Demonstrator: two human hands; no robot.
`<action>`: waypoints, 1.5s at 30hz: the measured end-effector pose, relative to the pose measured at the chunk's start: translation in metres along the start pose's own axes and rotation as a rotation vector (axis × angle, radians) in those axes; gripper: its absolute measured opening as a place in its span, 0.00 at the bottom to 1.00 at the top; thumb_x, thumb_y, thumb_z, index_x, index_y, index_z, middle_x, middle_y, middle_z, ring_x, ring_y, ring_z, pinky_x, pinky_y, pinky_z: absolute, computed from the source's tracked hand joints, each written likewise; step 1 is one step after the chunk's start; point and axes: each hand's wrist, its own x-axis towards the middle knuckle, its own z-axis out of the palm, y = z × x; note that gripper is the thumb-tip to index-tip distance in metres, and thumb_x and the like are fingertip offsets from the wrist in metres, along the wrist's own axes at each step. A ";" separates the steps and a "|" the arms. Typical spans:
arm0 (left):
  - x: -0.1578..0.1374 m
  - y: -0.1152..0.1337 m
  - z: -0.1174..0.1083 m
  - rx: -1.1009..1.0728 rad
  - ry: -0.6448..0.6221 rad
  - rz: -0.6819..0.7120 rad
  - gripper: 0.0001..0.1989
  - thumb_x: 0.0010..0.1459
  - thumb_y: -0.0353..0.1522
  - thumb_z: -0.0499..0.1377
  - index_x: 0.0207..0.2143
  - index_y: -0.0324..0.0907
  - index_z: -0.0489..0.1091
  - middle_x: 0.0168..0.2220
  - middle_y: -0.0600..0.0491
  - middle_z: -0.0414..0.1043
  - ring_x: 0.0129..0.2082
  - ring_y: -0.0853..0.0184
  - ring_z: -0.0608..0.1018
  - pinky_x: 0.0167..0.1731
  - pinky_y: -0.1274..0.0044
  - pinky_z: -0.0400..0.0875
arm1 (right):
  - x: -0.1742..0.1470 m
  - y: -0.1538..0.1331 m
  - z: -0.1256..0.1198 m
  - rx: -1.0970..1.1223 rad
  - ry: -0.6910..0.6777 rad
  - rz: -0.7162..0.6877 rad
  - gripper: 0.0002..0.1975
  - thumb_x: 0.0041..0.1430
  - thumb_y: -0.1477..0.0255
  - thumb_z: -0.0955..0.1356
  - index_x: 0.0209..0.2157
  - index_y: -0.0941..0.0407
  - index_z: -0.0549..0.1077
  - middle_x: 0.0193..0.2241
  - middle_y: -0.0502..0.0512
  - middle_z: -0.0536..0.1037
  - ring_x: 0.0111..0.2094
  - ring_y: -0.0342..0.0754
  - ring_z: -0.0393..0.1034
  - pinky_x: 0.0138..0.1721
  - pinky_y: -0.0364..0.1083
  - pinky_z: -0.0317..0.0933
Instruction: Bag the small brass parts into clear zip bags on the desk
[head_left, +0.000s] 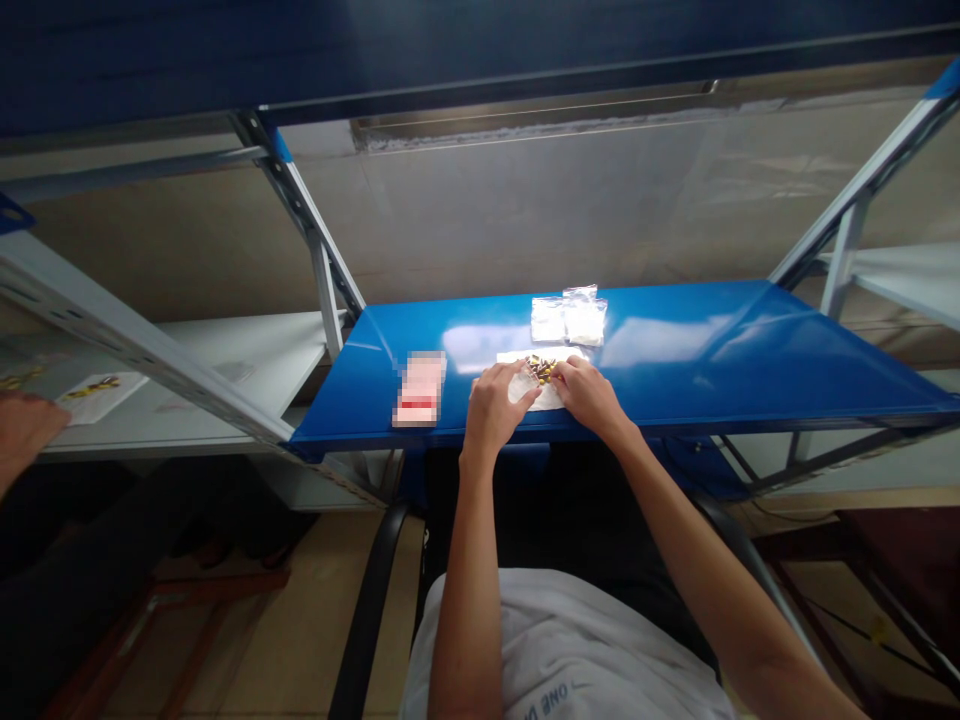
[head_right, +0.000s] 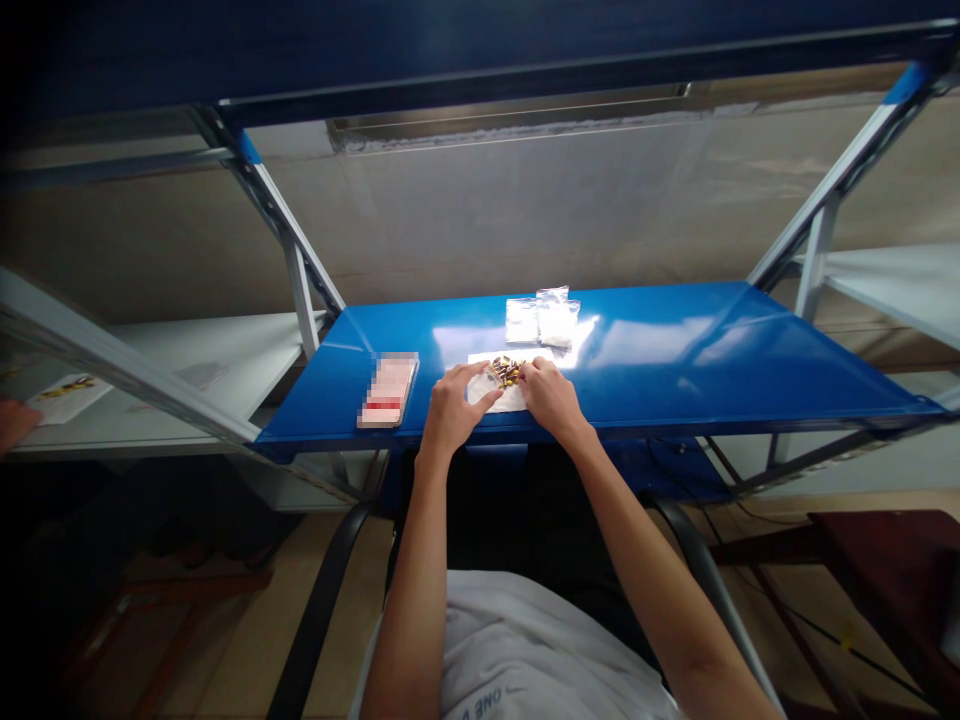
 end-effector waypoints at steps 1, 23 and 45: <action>0.000 0.000 0.000 0.001 0.002 0.001 0.22 0.61 0.33 0.70 0.57 0.45 0.75 0.53 0.45 0.80 0.53 0.53 0.81 0.56 0.62 0.74 | 0.000 0.001 0.001 0.019 0.013 -0.001 0.11 0.72 0.72 0.64 0.43 0.57 0.78 0.44 0.66 0.78 0.43 0.56 0.73 0.37 0.47 0.61; 0.002 0.006 -0.001 -0.121 -0.031 0.023 0.21 0.62 0.33 0.70 0.57 0.45 0.75 0.54 0.45 0.80 0.54 0.54 0.82 0.55 0.63 0.76 | 0.003 -0.024 -0.026 0.619 0.101 -0.166 0.13 0.67 0.64 0.68 0.36 0.54 0.84 0.36 0.56 0.84 0.35 0.52 0.76 0.39 0.48 0.66; 0.007 0.010 -0.007 -0.577 0.205 -0.342 0.11 0.65 0.38 0.64 0.46 0.43 0.79 0.38 0.50 0.82 0.39 0.63 0.85 0.41 0.73 0.80 | -0.005 -0.028 -0.043 0.884 0.165 -0.011 0.11 0.62 0.62 0.70 0.43 0.54 0.76 0.33 0.55 0.84 0.32 0.51 0.78 0.31 0.47 0.69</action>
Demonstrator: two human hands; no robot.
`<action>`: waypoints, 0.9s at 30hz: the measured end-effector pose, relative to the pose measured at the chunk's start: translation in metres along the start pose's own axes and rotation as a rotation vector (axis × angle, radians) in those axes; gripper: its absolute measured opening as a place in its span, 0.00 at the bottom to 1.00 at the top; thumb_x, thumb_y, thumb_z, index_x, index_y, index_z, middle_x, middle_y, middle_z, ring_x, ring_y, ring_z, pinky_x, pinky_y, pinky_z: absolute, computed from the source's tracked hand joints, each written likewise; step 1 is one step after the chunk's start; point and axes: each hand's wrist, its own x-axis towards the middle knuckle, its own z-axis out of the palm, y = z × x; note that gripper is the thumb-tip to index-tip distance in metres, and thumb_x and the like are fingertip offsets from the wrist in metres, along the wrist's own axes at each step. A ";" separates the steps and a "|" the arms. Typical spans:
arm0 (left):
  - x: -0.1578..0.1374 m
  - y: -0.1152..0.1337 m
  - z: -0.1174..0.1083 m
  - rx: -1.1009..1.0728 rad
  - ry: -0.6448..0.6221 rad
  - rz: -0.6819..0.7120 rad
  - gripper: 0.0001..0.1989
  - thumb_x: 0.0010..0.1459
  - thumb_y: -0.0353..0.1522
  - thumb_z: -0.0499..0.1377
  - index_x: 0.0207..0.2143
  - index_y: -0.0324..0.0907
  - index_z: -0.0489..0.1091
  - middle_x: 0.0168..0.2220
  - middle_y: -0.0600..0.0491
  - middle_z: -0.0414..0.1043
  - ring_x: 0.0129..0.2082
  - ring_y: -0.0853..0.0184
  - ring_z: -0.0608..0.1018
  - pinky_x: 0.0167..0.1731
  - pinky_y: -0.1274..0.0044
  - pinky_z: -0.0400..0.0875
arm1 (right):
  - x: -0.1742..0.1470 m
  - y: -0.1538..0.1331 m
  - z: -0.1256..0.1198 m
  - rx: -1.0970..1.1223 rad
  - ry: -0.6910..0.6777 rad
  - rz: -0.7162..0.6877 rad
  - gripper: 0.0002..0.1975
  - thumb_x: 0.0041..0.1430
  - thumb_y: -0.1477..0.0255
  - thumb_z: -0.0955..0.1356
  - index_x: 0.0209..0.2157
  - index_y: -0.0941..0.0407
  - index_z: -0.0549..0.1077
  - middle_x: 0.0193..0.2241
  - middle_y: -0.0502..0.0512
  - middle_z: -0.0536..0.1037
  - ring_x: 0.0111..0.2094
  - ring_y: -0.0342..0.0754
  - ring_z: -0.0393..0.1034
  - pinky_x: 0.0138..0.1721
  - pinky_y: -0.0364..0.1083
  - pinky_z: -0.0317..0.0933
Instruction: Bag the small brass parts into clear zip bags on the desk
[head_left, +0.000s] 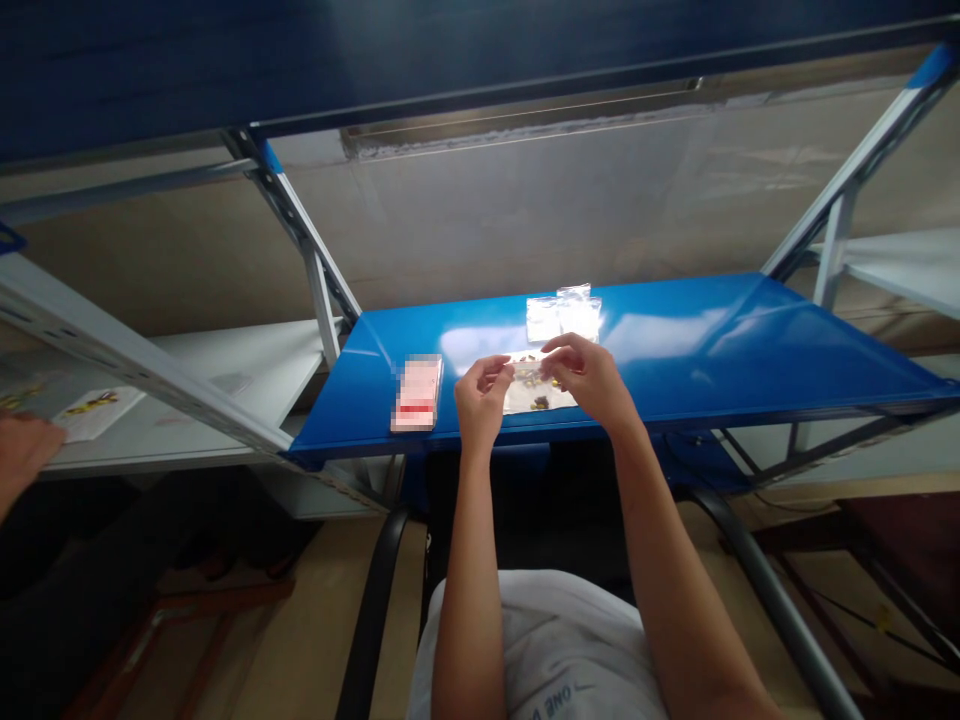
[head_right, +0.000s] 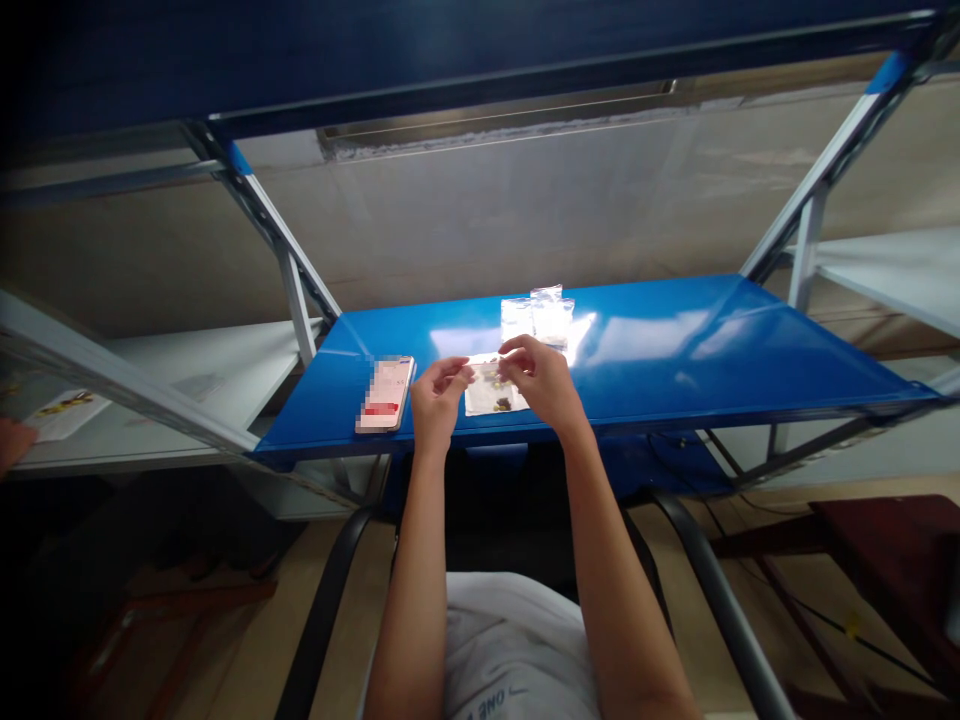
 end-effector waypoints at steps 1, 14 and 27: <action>0.000 -0.001 0.001 -0.008 -0.010 0.003 0.11 0.65 0.38 0.64 0.46 0.43 0.78 0.38 0.50 0.82 0.38 0.63 0.85 0.40 0.73 0.80 | -0.002 0.002 0.000 0.004 0.022 0.002 0.11 0.62 0.62 0.70 0.43 0.53 0.76 0.32 0.55 0.84 0.31 0.50 0.78 0.32 0.47 0.70; -0.003 0.002 0.007 -0.009 -0.112 0.044 0.18 0.68 0.41 0.63 0.57 0.45 0.73 0.44 0.49 0.81 0.42 0.64 0.84 0.42 0.74 0.80 | -0.007 0.003 0.000 -0.024 0.155 -0.062 0.12 0.64 0.58 0.71 0.40 0.51 0.73 0.29 0.51 0.81 0.26 0.48 0.74 0.32 0.47 0.69; -0.004 0.003 0.012 -0.188 -0.111 0.065 0.12 0.60 0.37 0.70 0.45 0.45 0.80 0.34 0.54 0.81 0.35 0.65 0.83 0.36 0.77 0.74 | -0.007 0.008 0.001 0.168 -0.004 0.018 0.25 0.60 0.54 0.75 0.52 0.54 0.75 0.42 0.60 0.84 0.34 0.50 0.76 0.29 0.46 0.66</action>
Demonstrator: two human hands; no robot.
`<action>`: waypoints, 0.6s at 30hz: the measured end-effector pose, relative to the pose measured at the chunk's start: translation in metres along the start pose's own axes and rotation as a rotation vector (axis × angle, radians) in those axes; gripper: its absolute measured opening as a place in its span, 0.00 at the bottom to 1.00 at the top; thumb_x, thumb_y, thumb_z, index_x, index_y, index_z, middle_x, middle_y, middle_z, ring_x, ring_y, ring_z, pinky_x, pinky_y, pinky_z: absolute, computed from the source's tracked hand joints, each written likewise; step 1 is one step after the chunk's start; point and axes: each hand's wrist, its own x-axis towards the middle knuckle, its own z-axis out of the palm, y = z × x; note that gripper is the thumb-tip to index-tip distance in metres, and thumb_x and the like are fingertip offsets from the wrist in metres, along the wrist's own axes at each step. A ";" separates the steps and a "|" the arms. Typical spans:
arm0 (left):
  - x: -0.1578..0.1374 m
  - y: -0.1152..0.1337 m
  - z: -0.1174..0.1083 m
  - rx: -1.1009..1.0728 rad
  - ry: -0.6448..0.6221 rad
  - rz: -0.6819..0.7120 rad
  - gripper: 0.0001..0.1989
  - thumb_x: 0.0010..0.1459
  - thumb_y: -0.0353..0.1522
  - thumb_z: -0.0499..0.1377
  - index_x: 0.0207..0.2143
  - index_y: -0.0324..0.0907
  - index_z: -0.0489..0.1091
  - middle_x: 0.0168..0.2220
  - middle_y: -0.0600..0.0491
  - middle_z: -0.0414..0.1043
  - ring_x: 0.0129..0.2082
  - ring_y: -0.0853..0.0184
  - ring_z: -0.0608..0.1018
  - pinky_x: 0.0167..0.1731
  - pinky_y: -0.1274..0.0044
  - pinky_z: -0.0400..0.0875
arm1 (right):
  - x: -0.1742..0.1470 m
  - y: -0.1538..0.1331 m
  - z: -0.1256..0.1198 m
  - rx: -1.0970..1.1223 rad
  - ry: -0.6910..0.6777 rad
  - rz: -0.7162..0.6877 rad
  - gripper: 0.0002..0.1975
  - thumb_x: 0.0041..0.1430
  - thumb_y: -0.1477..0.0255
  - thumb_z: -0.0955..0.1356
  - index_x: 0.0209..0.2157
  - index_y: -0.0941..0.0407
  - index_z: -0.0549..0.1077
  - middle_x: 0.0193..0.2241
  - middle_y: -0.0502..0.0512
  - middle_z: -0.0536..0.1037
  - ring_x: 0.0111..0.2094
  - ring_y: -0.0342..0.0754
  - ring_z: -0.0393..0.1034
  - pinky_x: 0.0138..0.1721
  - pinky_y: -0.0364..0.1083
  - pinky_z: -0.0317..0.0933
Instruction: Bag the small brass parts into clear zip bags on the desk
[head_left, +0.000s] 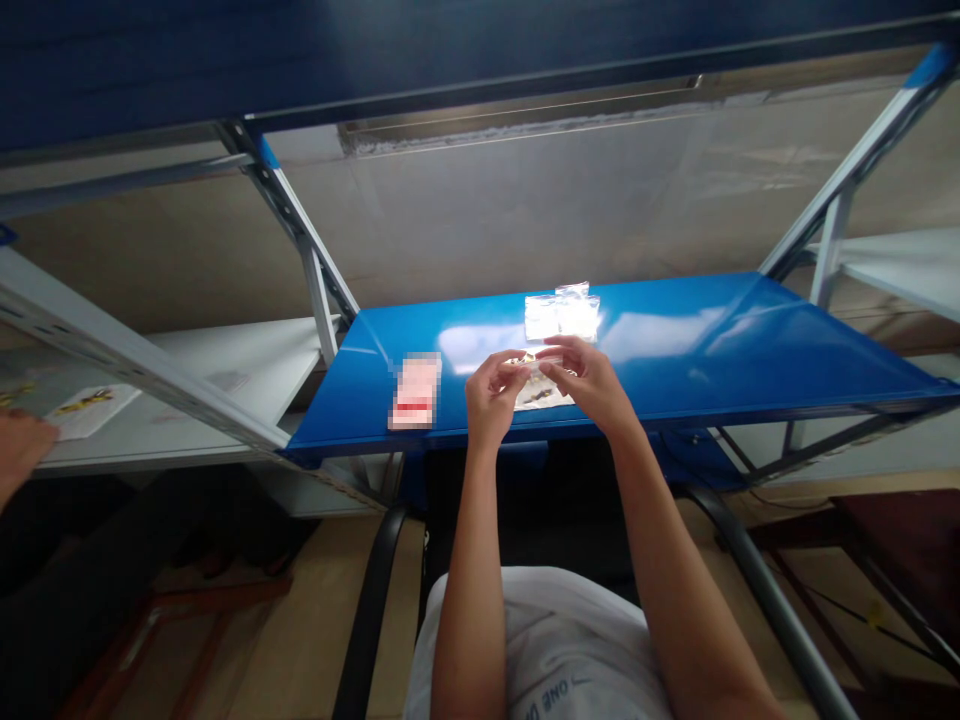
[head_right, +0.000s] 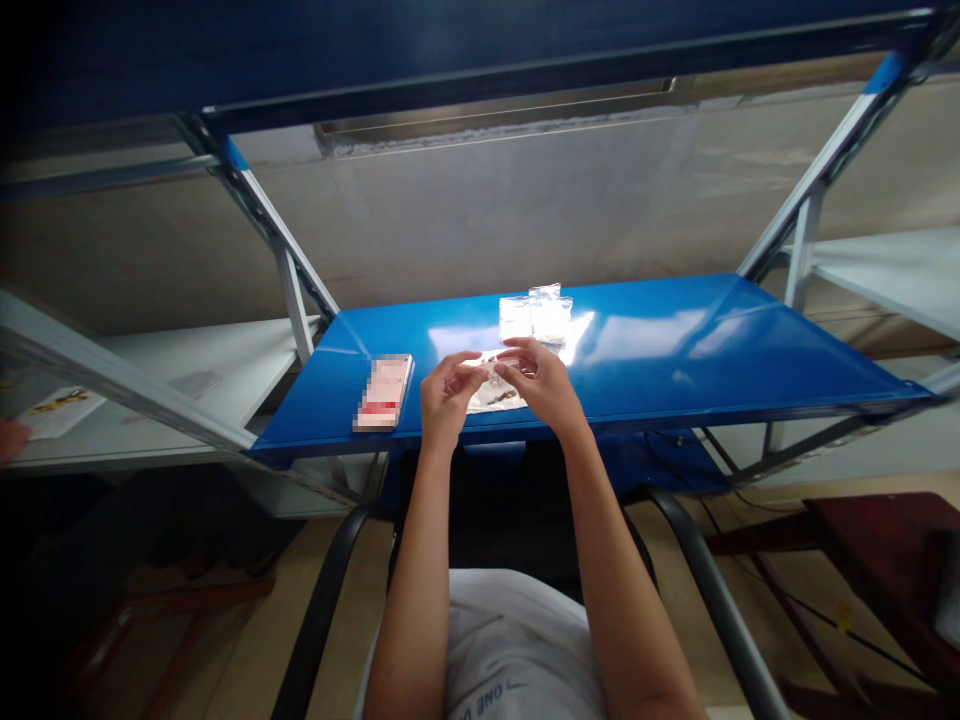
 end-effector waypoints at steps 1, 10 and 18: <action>0.000 0.001 0.000 0.003 -0.009 0.003 0.11 0.61 0.37 0.69 0.45 0.45 0.80 0.33 0.54 0.81 0.34 0.66 0.82 0.35 0.78 0.74 | 0.000 0.000 0.000 -0.018 -0.004 0.014 0.22 0.60 0.53 0.75 0.46 0.56 0.78 0.39 0.59 0.84 0.34 0.50 0.75 0.29 0.46 0.66; 0.002 0.000 0.001 0.028 -0.116 -0.124 0.22 0.61 0.50 0.67 0.45 0.42 0.78 0.36 0.52 0.78 0.35 0.68 0.78 0.34 0.79 0.70 | -0.001 0.001 0.006 -0.075 0.059 -0.004 0.16 0.63 0.56 0.72 0.34 0.55 0.77 0.29 0.55 0.81 0.33 0.51 0.76 0.38 0.50 0.68; -0.002 0.009 0.002 0.112 -0.112 -0.069 0.18 0.63 0.48 0.66 0.33 0.41 0.76 0.30 0.54 0.76 0.30 0.69 0.74 0.29 0.79 0.65 | -0.005 -0.007 0.002 -0.127 -0.051 -0.020 0.17 0.64 0.55 0.71 0.36 0.55 0.78 0.33 0.56 0.82 0.36 0.52 0.76 0.39 0.49 0.69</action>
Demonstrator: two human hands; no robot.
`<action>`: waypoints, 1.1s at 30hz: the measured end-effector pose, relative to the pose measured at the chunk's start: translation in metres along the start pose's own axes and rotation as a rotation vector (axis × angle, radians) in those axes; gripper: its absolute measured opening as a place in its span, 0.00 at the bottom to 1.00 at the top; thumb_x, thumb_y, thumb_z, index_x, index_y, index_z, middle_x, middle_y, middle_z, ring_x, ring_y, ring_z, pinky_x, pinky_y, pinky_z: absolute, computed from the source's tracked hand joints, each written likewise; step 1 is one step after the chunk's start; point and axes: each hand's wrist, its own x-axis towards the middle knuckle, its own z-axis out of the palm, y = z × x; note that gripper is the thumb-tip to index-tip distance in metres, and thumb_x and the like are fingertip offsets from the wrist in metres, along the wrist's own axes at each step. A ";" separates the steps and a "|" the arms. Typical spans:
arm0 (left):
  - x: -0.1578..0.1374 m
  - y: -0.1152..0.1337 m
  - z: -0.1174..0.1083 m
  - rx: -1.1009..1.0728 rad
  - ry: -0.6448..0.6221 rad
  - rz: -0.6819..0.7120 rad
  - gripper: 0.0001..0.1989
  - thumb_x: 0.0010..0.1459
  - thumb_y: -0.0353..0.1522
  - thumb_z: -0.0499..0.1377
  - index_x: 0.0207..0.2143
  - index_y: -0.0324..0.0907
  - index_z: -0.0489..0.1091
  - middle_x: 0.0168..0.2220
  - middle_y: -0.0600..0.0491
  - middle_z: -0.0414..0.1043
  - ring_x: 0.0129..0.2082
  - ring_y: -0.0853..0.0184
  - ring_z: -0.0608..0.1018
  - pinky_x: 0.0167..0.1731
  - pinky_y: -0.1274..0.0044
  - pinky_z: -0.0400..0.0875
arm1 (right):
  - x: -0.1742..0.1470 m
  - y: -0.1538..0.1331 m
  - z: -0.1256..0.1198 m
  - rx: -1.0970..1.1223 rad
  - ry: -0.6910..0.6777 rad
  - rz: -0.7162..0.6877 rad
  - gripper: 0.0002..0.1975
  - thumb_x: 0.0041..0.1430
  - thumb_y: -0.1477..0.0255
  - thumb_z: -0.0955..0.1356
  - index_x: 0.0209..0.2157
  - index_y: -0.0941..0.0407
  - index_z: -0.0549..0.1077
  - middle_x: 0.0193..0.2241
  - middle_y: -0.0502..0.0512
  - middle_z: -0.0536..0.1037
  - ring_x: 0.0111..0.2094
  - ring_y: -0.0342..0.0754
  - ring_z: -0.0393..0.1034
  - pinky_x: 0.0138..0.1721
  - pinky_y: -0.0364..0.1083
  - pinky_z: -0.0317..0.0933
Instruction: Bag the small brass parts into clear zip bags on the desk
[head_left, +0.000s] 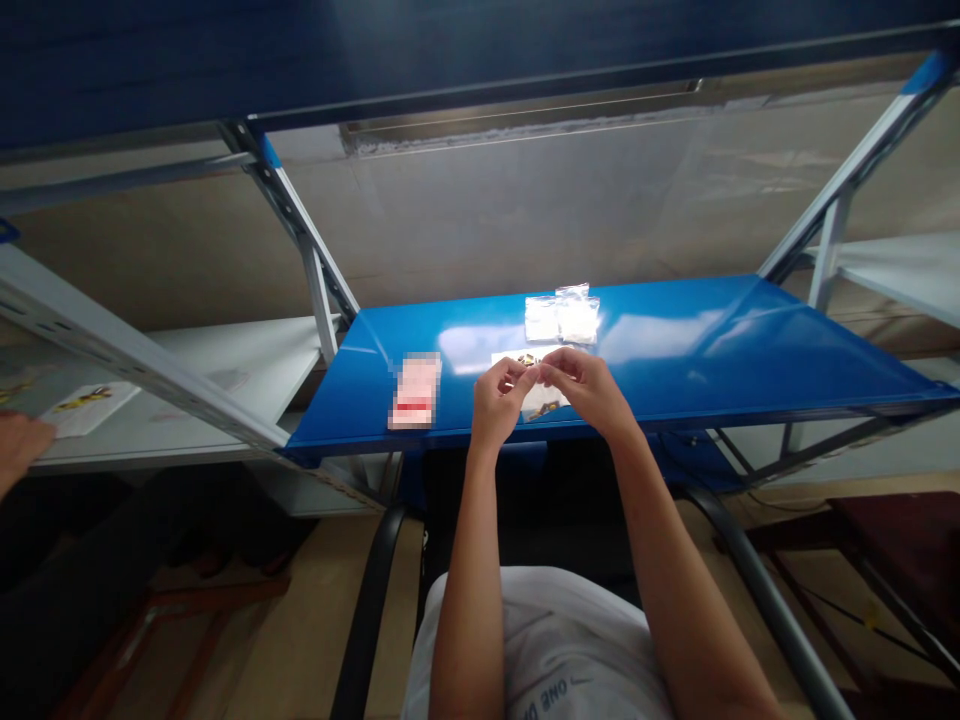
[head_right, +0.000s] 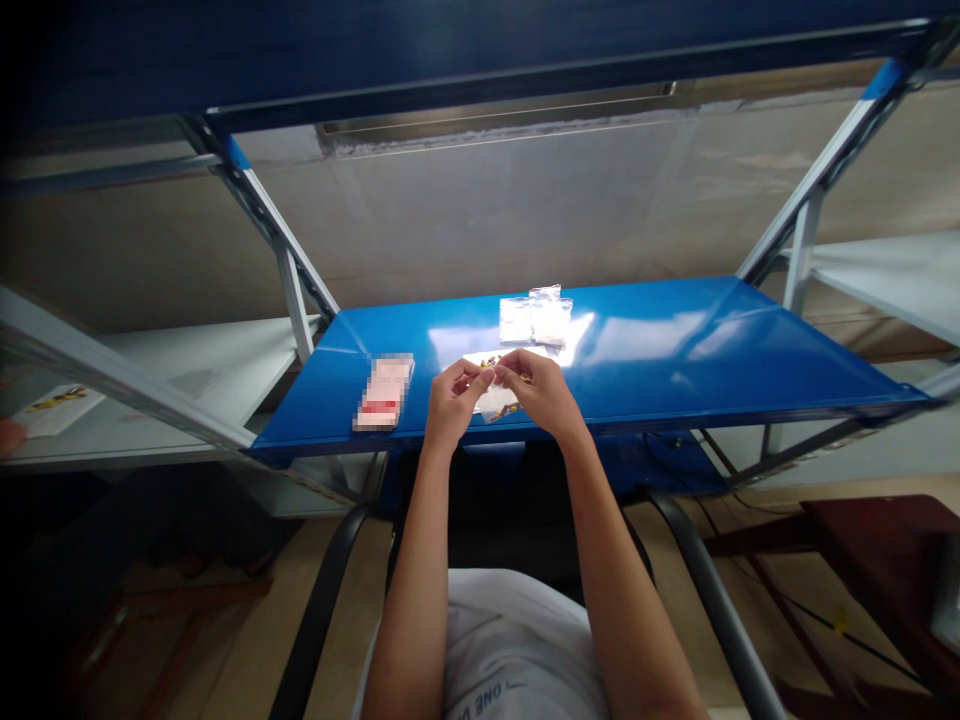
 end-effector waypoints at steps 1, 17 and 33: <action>0.000 0.002 0.000 0.002 -0.004 0.011 0.18 0.64 0.47 0.65 0.32 0.42 0.75 0.30 0.55 0.75 0.30 0.69 0.75 0.29 0.79 0.66 | 0.000 -0.001 -0.002 0.011 -0.028 0.000 0.17 0.64 0.54 0.71 0.37 0.55 0.79 0.34 0.56 0.83 0.37 0.52 0.76 0.39 0.49 0.69; -0.002 0.004 0.005 0.185 -0.053 0.004 0.11 0.65 0.41 0.65 0.36 0.43 0.81 0.34 0.51 0.82 0.35 0.64 0.82 0.36 0.75 0.73 | -0.008 0.000 -0.022 -0.112 -0.011 0.029 0.13 0.62 0.60 0.71 0.33 0.55 0.82 0.29 0.55 0.83 0.32 0.52 0.78 0.38 0.49 0.70; -0.006 0.003 0.072 -0.071 -0.153 -0.151 0.28 0.59 0.41 0.72 0.59 0.42 0.74 0.49 0.43 0.82 0.40 0.61 0.86 0.40 0.72 0.82 | -0.019 -0.001 -0.100 -0.090 0.032 0.182 0.21 0.59 0.51 0.74 0.29 0.56 0.82 0.25 0.56 0.82 0.25 0.48 0.74 0.25 0.45 0.65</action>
